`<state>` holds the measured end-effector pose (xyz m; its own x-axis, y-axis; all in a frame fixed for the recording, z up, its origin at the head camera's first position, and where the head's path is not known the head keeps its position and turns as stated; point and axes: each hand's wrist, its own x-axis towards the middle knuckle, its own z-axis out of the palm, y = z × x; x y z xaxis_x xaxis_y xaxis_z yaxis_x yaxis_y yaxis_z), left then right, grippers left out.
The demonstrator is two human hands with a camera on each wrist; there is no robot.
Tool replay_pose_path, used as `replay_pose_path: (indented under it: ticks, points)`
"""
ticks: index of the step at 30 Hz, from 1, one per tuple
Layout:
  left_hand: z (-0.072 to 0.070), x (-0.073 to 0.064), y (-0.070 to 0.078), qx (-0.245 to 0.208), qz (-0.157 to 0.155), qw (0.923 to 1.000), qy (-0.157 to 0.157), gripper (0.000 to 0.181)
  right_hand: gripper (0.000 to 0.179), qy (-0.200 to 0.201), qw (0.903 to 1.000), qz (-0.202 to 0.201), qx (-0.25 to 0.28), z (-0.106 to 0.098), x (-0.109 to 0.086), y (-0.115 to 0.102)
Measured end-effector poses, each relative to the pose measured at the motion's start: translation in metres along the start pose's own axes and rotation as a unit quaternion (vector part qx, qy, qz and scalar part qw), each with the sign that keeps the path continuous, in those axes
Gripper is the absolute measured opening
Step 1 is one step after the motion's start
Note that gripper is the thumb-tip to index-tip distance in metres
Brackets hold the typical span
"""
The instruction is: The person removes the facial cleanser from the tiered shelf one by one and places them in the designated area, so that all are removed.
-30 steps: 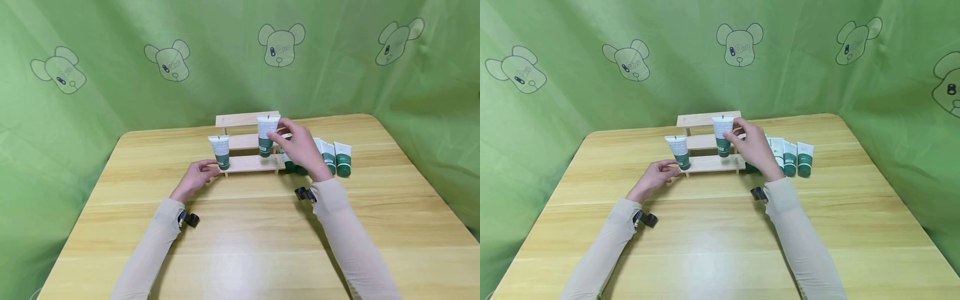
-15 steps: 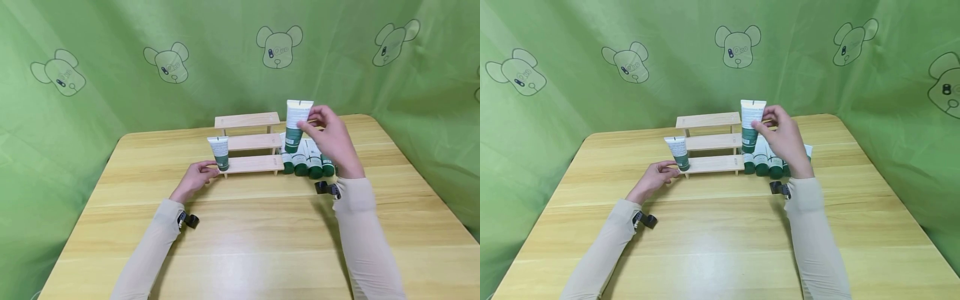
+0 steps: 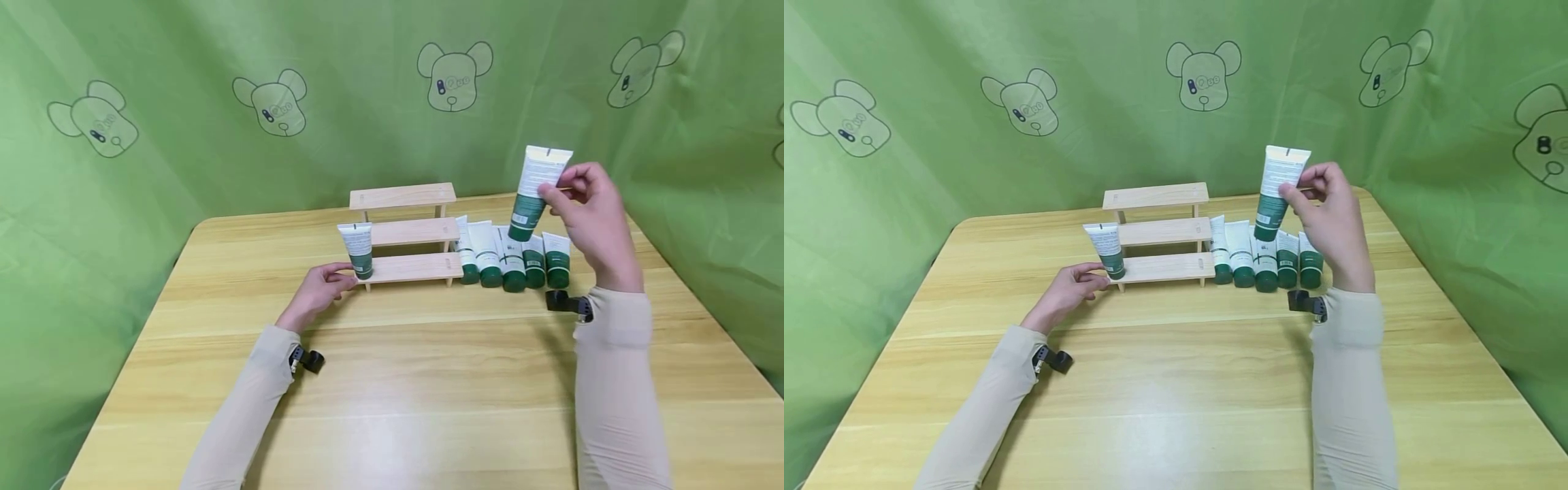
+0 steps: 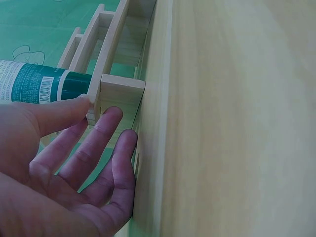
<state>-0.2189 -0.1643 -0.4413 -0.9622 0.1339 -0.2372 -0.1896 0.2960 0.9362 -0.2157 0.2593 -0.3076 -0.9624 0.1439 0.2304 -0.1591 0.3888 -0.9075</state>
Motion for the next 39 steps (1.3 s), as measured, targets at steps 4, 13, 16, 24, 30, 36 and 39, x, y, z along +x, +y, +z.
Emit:
replay_pose_path:
  ticks: [4, 13, 16, 24, 30, 36, 39]
  points:
    - [0.000, 0.000, 0.001, -0.003, 0.002, 1.0000, 0.001, 0.042, 0.022, 0.015, 0.9998, 0.003, 0.014, -0.012, 0.002, 0.007]
    - [0.001, -0.001, 0.001, 0.002, 0.004, 1.0000, 0.001, 0.042, 0.022, -0.005, 0.9978, 0.032, 0.058, -0.037, 0.004, 0.027]
    - [0.001, -0.002, 0.001, 0.003, 0.003, 1.0000, 0.002, 0.042, 0.026, -0.012, 0.9924, 0.049, 0.112, -0.046, 0.004, 0.037]
    - [0.000, -0.002, 0.001, -0.001, 0.004, 1.0000, -0.003, 0.043, 0.033, -0.010, 0.9826, 0.105, 0.153, -0.068, 0.007, 0.072]
    - [0.000, -0.002, 0.000, -0.002, 0.005, 1.0000, -0.004, 0.042, 0.030, -0.009, 0.9788, 0.139, 0.151, -0.080, 0.007, 0.098]
    - [0.000, -0.001, 0.000, -0.005, 0.011, 0.9999, -0.003, 0.041, 0.032, -0.015, 0.9767, 0.163, 0.138, -0.086, 0.006, 0.114]
    - [0.001, -0.001, 0.001, -0.002, 0.009, 1.0000, -0.001, 0.041, 0.032, -0.027, 0.9753, 0.179, 0.126, -0.086, 0.006, 0.122]
